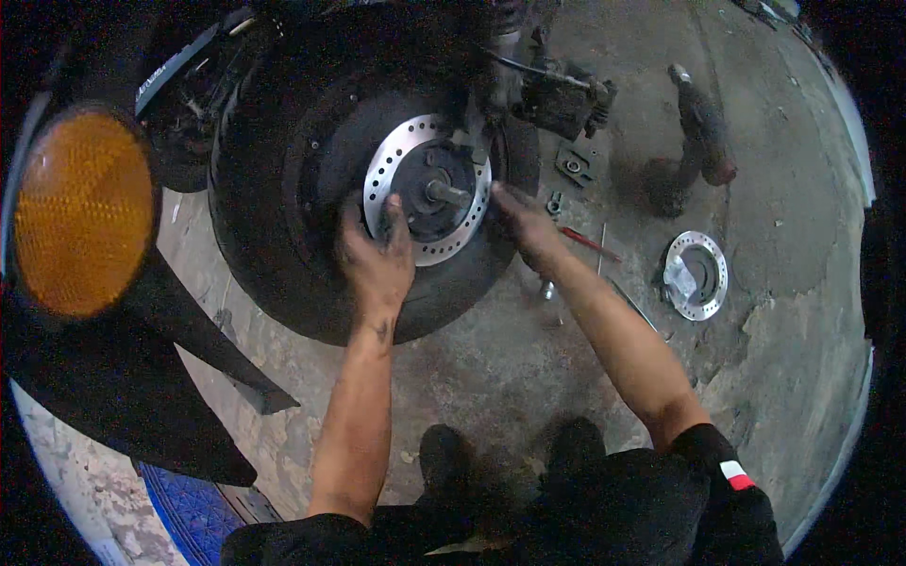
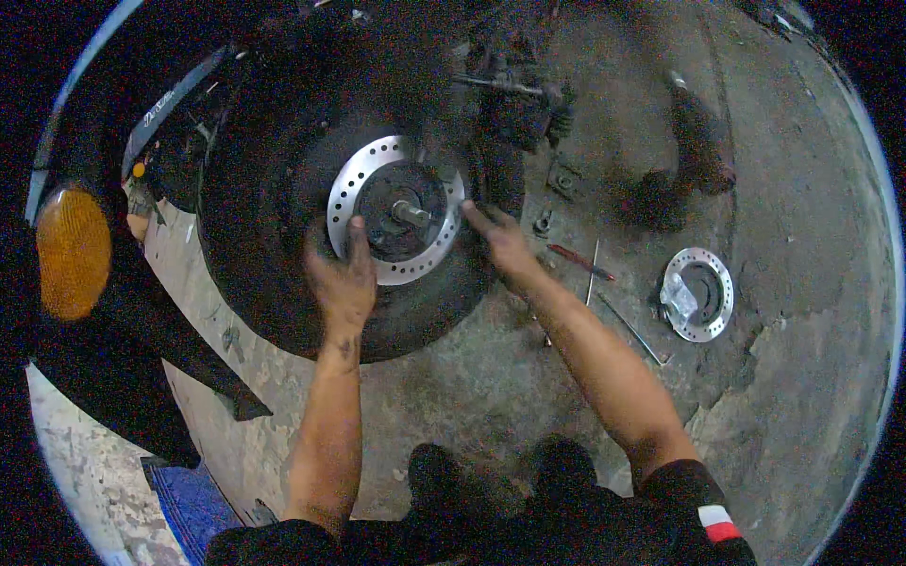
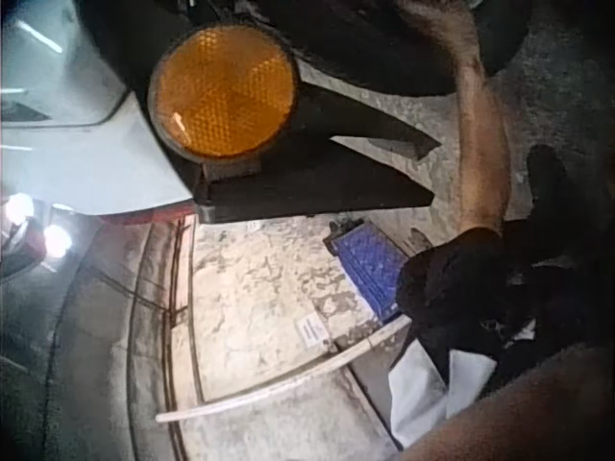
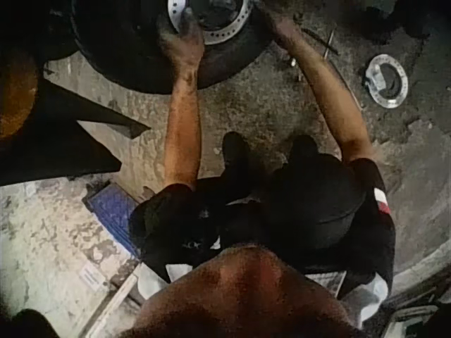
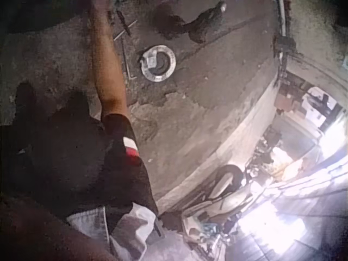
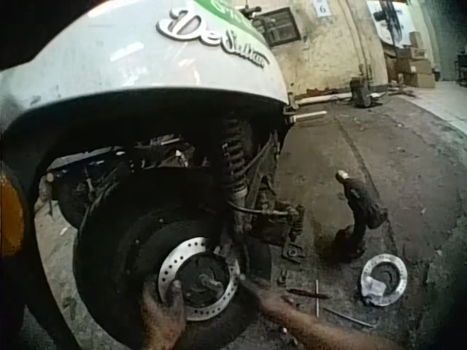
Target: The person aligns a brake disc on a wheel hub, inserts bolts by hand, and tightens them using a hex key and an impact driver.
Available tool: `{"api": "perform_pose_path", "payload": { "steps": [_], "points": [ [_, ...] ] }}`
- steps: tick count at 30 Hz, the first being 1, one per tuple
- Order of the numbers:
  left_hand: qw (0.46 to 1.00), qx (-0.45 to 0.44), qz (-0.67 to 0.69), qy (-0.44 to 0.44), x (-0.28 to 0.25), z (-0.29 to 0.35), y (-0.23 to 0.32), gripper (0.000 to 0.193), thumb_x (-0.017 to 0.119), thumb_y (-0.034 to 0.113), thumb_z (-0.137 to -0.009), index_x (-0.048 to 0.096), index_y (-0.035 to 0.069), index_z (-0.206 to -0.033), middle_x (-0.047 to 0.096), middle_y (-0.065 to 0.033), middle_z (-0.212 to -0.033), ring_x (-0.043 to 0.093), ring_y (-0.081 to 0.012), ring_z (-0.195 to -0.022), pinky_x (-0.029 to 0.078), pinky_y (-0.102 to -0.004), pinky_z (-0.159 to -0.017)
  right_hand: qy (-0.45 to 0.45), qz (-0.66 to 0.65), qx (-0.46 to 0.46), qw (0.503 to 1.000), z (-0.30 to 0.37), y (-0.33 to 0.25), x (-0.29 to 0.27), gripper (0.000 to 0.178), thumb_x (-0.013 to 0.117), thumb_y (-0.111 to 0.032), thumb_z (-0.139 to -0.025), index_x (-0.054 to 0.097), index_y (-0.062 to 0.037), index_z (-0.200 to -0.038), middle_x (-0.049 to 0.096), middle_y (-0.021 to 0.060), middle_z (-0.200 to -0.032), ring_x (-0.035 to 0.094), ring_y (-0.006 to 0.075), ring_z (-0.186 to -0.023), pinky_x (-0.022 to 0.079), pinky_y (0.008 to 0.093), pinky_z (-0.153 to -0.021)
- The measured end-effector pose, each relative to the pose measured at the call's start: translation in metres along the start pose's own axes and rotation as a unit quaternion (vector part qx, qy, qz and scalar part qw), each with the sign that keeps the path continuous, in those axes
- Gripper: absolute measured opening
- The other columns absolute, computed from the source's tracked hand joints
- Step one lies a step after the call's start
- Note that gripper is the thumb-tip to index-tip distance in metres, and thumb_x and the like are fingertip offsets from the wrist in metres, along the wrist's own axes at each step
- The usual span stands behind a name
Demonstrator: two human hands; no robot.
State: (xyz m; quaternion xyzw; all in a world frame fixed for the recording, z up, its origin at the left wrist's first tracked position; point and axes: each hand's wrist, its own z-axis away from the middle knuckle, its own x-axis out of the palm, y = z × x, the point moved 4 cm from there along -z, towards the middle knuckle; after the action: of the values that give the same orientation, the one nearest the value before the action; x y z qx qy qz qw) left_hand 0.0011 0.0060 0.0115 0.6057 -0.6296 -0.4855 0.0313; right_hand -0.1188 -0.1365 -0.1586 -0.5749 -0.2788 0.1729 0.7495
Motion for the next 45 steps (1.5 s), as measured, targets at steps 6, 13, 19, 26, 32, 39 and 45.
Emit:
{"api": "perform_pose_path", "payload": {
  "steps": [6, 13, 19, 26, 32, 39, 45],
  "points": [
    [0.998, -0.018, 0.039, -0.048, 0.002, -0.001, -0.023, 0.048, 0.06, 0.029, -0.09, 0.05, -0.011, -0.114, 0.059, -0.031, -0.106, 0.06, -0.0404, -0.099, 0.046, -0.0419, -0.088, 0.079, 0.109, -0.146, 0.98, 0.007, -0.051, 0.018, 0.061, 0.055, -0.05, -0.09, 0.06, 0.0066, -0.112, 0.064, 0.0182, -0.11, 0.057, 0.0244, -0.104, 0.042, 0.0341, -0.093],
    [0.998, 0.021, -0.051, -0.038, 0.003, -0.008, -0.018, 0.06, 0.063, 0.033, -0.087, 0.046, -0.013, -0.122, 0.054, -0.0339, -0.117, 0.055, -0.0438, -0.11, 0.043, -0.043, -0.095, 0.064, 0.205, -0.171, 0.962, 0.009, -0.065, 0.018, 0.053, 0.058, -0.046, -0.088, 0.064, 0.0031, -0.107, 0.065, 0.0245, -0.105, 0.063, 0.0345, -0.099, 0.045, 0.0403, -0.089],
    [0.995, 0.018, -0.08, -0.062, 0.004, -0.019, -0.006, 0.058, 0.065, 0.03, -0.086, 0.046, -0.009, -0.124, 0.053, -0.0327, -0.12, 0.054, -0.0422, -0.112, 0.042, -0.0434, -0.097, 0.045, 0.174, -0.128, 0.975, 0.001, -0.042, 0.01, 0.056, 0.058, -0.046, -0.088, 0.062, 0.0045, -0.11, 0.063, 0.0266, -0.106, 0.06, 0.0392, -0.103, 0.045, 0.0414, -0.091],
    [0.994, 0.058, -0.093, -0.019, 0.013, -0.012, -0.01, 0.055, 0.065, 0.029, -0.086, 0.047, -0.005, -0.125, 0.055, -0.0285, -0.121, 0.055, -0.0403, -0.113, 0.041, -0.0429, -0.098, 0.051, 0.416, -0.113, 0.901, 0.019, -0.073, -0.001, 0.047, 0.062, -0.039, -0.084, 0.063, 0.0042, -0.103, 0.064, 0.0274, -0.093, 0.063, 0.0435, -0.088, 0.051, 0.0449, -0.078],
    [0.999, -0.022, -0.021, -0.031, 0.005, -0.009, -0.023, 0.057, 0.067, 0.028, -0.084, 0.046, -0.004, -0.127, 0.052, -0.0259, -0.126, 0.049, -0.0392, -0.12, 0.038, -0.0416, -0.102, -0.018, 0.426, -0.252, 0.869, 0.062, -0.197, 0.052, 0.035, 0.066, -0.032, -0.079, 0.068, 0.0016, -0.087, 0.066, 0.0236, -0.089, 0.065, 0.0387, -0.084, 0.054, 0.0442, -0.075],
    [0.997, -0.044, 0.03, -0.061, 0.008, -0.011, -0.022, 0.054, 0.069, 0.025, -0.083, 0.05, -0.002, -0.125, 0.055, -0.0234, -0.125, 0.053, -0.0373, -0.115, 0.041, -0.0401, -0.098, -0.002, 0.657, -0.12, 0.744, 0.025, -0.181, 0.088, 0.02, 0.059, -0.017, -0.079, 0.07, -0.0013, -0.086, 0.068, 0.0196, -0.092, 0.067, 0.033, -0.088, 0.055, 0.0417, -0.077],
    [0.993, -0.082, 0.074, 0.044, 0.021, -0.014, -0.062, 0.051, 0.071, 0.029, -0.081, 0.055, 0.001, -0.121, 0.06, -0.0204, -0.117, 0.057, -0.0348, -0.108, 0.043, -0.0411, -0.093, 0.157, 0.427, -0.344, 0.822, 0.027, -0.143, 0.101, 0.019, 0.052, -0.014, -0.079, 0.06, 0.0013, -0.087, 0.062, 0.0252, -0.09, 0.06, 0.0416, -0.086, 0.047, 0.0509, -0.073]
  ]
}}
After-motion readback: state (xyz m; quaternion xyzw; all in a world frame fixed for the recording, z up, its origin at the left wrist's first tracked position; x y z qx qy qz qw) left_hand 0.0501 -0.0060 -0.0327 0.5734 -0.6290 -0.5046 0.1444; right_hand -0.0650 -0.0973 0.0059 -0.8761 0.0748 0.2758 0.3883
